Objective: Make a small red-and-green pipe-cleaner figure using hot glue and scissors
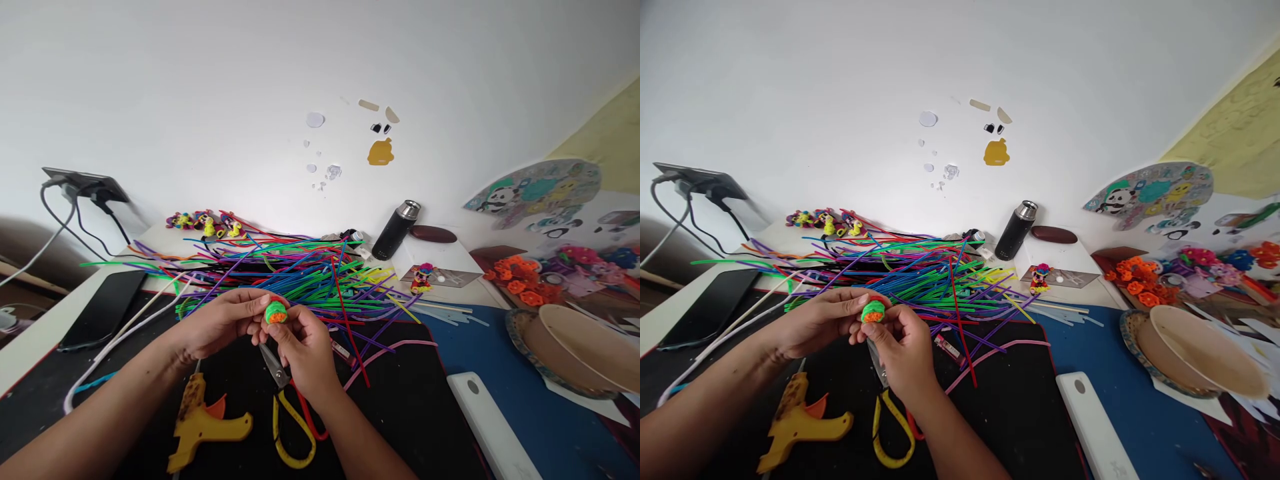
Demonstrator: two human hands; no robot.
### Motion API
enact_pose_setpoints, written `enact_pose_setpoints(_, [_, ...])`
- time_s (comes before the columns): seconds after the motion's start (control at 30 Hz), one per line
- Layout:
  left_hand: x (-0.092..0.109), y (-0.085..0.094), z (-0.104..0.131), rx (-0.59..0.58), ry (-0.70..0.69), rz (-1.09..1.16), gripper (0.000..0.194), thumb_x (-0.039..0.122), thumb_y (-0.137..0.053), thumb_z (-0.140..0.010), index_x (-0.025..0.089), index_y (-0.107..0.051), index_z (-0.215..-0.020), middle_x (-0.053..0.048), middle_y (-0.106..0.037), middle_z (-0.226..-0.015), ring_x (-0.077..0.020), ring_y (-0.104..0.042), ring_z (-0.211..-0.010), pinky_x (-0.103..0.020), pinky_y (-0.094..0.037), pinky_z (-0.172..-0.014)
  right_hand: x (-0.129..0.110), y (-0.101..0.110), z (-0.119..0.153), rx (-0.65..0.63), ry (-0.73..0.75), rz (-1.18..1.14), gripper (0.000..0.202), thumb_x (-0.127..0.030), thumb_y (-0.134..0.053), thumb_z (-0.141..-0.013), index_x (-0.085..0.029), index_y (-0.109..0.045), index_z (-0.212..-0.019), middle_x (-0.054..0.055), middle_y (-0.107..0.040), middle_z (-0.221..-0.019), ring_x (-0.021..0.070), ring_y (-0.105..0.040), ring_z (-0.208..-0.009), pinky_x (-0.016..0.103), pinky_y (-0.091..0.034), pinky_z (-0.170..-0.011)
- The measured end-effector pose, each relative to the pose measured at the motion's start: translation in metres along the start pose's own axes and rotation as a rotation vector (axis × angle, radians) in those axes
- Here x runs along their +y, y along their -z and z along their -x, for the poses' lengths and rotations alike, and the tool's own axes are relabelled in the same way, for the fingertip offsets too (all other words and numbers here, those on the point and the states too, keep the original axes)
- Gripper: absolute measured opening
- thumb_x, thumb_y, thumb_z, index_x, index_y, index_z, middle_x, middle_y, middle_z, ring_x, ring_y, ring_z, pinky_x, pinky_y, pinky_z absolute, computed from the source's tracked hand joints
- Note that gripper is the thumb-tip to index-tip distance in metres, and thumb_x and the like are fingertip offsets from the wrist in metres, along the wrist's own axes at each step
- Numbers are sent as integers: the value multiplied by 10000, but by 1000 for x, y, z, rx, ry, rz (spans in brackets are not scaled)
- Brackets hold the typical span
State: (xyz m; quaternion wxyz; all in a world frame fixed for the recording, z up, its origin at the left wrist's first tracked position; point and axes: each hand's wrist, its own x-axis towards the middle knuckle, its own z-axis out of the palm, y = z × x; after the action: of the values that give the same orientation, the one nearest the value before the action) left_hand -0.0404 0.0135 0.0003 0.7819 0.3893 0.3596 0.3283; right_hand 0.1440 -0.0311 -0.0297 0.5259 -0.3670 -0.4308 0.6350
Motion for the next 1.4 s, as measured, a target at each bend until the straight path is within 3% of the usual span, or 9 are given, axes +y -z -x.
enact_pose_setpoints(0.2, [-2, -9, -1, 99, -105, -74, 450, 480, -951, -860, 155, -881, -1163, -92, -781, -886, -165, -673, -705, -259, -568, -647, 0, 1, -3, 45, 6, 17, 488, -655, -849, -863, -226, -619, -827, -26, -680, -689, 79, -423, -427, 233, -295, -422])
enact_pose_setpoints(0.4, [2, -11, 2, 110, -159, -119, 467, 494, -921, -890, 197, -862, -1246, -63, -760, -879, -156, -655, -684, -254, -539, -620, 3, 3, -4, 62, -12, 56, 477, -647, -849, -860, -219, -637, -845, -27, -672, -673, 82, -425, -424, 236, -302, -422])
enact_pose_setpoints(0.53, [8, -8, 6, 32, -182, -222, 596, 539, -950, -844, 202, -833, -1323, -80, -782, -939, -181, -679, -760, -281, -582, -710, 3, 3, -4, 56, -11, 57, 470, -636, -849, -865, -217, -635, -853, -19, -689, -704, 80, -432, -437, 234, -308, -429])
enact_pose_setpoints(0.7, [10, -3, 8, -28, -170, -265, 605, 348, -999, -810, 245, -793, -1369, -95, -796, -1118, -247, -732, -999, -312, -611, -832, 3, 4, -3, 60, -45, 61, 500, -661, -865, -851, -216, -637, -863, -48, -617, -662, 81, -444, -439, 227, -311, -430])
enact_pose_setpoints(0.97, [10, -1, 6, -3, -200, -320, 551, 322, -969, -837, 202, -780, -1341, -75, -792, -1030, -197, -706, -860, -268, -580, -716, 5, 5, -4, 31, -52, 56, 491, -662, -850, -863, -213, -654, -896, -66, -577, -627, 77, -441, -417, 222, -307, -418])
enact_pose_setpoints(1.4, [12, 0, 6, 2, -219, -394, 550, 360, -936, -865, 165, -724, -1333, -55, -772, -1001, -171, -673, -832, -264, -557, -709, 8, 9, -7, 36, -67, -3, 509, -682, -834, -853, -207, -661, -915, -99, -505, -583, 73, -430, -407, 211, -324, -404])
